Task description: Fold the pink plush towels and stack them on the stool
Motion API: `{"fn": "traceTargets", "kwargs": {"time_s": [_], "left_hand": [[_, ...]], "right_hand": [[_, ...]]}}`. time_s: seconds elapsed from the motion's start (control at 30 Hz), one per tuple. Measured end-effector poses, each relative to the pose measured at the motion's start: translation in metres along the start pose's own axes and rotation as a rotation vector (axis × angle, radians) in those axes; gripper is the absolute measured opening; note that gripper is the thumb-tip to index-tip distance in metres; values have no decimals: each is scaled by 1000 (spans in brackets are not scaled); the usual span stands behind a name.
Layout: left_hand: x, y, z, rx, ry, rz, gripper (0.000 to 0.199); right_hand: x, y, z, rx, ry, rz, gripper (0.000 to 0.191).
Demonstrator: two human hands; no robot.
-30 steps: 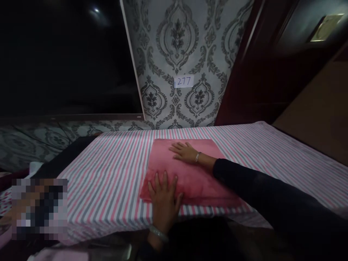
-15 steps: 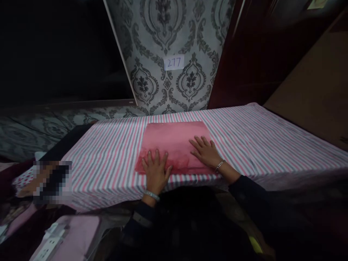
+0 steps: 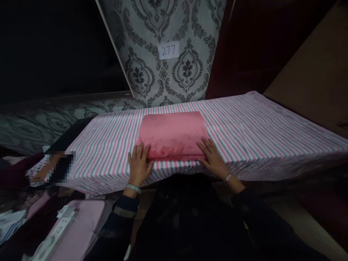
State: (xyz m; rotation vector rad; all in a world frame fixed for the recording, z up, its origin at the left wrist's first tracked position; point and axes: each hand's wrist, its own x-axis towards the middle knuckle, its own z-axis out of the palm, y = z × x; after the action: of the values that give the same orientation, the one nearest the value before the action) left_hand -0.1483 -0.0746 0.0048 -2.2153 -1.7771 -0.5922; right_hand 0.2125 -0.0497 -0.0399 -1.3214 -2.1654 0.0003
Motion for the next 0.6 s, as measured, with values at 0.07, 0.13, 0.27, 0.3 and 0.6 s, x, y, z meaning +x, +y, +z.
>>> {"fn": "traceTargets", "kwargs": {"time_s": [0.07, 0.13, 0.27, 0.3, 0.6], "left_hand": [[-2, -15, 0, -61, -26, 41, 63], [0, -25, 0, -110, -59, 82, 61], [6, -30, 2, -135, -89, 66, 61], [7, -29, 2, -141, -82, 54, 61], [8, -24, 12, -236, 69, 25, 65]], "right_hand": [[-13, 1, 0, 28, 29, 0, 68], [-16, 2, 0, 50, 39, 2, 68], [-12, 2, 0, 62, 35, 24, 67], [-11, 2, 0, 60, 28, 33, 66], [-7, 1, -8, 34, -35, 33, 85]]}}
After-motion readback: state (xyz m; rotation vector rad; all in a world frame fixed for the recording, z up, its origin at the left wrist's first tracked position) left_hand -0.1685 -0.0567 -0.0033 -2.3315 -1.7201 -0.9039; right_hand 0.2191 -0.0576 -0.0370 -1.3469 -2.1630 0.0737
